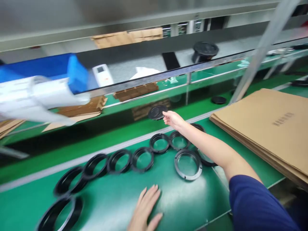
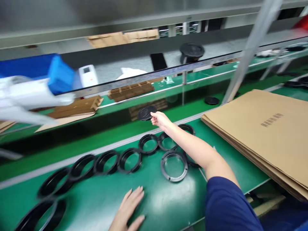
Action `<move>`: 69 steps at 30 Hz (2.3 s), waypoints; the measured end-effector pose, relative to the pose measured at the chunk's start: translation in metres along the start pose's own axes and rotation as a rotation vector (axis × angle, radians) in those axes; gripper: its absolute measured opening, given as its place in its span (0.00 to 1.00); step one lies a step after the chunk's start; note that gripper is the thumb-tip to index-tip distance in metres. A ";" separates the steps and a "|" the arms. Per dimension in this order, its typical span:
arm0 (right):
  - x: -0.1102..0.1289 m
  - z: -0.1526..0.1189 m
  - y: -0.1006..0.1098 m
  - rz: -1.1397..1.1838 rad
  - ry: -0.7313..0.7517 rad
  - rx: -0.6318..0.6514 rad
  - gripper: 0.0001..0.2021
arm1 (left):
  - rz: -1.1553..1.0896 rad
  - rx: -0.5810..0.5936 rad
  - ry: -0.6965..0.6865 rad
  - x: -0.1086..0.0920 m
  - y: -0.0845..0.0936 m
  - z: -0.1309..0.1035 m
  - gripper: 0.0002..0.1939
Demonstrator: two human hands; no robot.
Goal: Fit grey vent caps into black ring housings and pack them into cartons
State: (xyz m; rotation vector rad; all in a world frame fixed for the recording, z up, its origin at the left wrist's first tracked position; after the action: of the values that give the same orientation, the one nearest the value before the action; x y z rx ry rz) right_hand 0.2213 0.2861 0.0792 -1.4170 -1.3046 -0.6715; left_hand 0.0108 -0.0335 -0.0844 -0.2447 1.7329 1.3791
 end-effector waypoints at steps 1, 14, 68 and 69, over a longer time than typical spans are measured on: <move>-0.014 -0.023 -0.021 0.030 -0.005 0.109 0.18 | -0.187 -0.108 0.054 -0.008 0.011 0.004 0.41; -0.159 -0.242 -0.138 -0.248 -0.311 1.026 0.26 | -1.801 -0.623 -0.021 -0.056 0.110 -0.015 0.40; -0.182 -0.215 -0.082 -1.058 0.521 0.697 0.60 | -1.015 -0.644 0.549 -0.046 0.111 -0.058 0.28; -0.180 -0.212 -0.080 -1.058 0.514 0.649 0.58 | -0.822 -0.836 0.586 -0.030 0.130 -0.073 0.26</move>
State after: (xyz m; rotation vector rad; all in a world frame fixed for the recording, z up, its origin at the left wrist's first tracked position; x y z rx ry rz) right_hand 0.1521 0.0151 0.0046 0.0650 -1.5811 -1.0588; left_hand -0.0897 -0.0598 0.0269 -1.7434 1.0962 1.3485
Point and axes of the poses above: each hand's wrist, its own z-axis towards the middle knuckle, its own y-axis out of the back of the hand, x = y × z, the point moved 2 cm from there along z, towards the middle knuckle, and after that the axes turned 8 degrees about x, right-handed, at the moved point
